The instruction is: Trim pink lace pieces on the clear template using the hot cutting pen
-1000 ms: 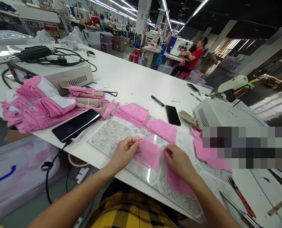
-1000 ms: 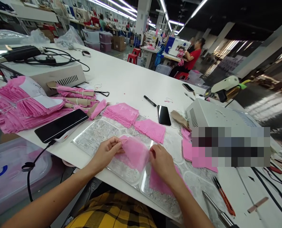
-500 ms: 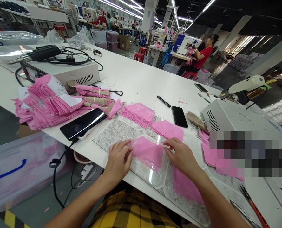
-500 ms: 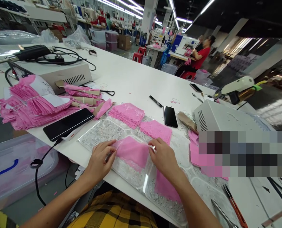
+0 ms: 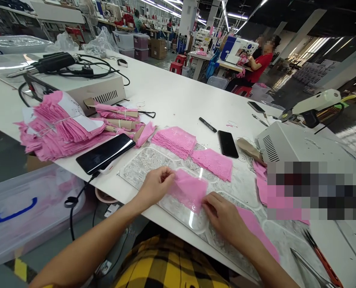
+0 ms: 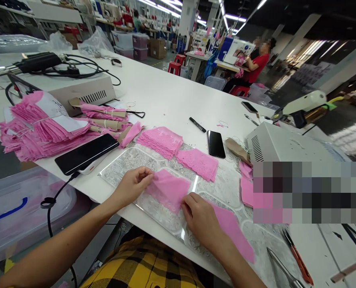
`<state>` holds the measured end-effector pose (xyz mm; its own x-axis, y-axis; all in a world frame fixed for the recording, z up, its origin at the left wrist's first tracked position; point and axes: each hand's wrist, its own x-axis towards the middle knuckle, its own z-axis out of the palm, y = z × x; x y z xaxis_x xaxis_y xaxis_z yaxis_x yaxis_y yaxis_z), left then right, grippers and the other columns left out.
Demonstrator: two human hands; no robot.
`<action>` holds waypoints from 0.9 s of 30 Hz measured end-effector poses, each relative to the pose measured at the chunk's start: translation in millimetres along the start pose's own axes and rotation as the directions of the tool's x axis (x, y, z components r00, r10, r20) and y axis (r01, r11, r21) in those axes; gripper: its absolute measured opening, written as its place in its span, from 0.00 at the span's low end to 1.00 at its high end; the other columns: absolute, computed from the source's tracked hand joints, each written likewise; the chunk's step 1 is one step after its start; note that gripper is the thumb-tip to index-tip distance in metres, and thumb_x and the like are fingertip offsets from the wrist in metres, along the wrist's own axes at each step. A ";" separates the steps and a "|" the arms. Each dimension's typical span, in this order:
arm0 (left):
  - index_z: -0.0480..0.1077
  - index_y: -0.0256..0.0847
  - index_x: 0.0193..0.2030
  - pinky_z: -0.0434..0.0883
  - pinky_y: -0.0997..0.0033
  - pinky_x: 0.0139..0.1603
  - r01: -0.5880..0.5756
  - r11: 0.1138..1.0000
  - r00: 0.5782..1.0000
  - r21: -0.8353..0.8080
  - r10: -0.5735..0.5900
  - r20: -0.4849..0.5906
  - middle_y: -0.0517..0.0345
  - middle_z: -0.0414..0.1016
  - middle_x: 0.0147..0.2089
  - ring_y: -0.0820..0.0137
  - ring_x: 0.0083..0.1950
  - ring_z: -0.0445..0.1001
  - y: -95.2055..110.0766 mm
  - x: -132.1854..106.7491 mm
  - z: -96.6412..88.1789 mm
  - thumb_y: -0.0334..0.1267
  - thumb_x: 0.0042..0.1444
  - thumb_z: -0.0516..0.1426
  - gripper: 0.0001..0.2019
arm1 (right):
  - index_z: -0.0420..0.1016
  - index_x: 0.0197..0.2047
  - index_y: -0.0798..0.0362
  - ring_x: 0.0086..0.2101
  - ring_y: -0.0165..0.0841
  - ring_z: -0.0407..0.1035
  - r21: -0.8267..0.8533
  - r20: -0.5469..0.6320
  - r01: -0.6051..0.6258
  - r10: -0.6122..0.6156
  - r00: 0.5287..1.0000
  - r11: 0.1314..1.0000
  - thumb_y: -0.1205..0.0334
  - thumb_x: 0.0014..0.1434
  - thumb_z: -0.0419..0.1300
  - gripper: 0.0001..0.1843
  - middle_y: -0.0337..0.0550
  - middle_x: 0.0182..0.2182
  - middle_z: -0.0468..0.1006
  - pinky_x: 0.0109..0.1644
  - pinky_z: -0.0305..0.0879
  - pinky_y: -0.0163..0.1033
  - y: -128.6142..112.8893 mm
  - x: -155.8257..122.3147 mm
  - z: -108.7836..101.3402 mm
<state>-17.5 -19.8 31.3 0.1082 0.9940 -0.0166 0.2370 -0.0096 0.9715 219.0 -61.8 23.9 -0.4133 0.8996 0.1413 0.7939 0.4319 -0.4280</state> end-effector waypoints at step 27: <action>0.68 0.39 0.31 0.66 0.47 0.58 -0.302 0.779 0.941 0.549 0.337 0.038 0.45 0.73 0.52 0.56 0.57 0.70 -25.3 -7.3 -21.2 0.29 0.57 0.53 0.06 | 0.69 0.32 0.53 0.27 0.30 0.66 -0.055 0.224 0.095 -0.080 0.971 0.994 0.67 0.64 0.47 0.12 0.42 0.29 0.72 0.30 0.62 0.35 -8.4 14.7 -15.2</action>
<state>-44.8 -24.5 11.8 0.2187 0.9277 0.3026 0.6822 -0.3671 0.6323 213.0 -51.2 43.1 -0.5652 0.8245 -0.0286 0.7743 0.5182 -0.3633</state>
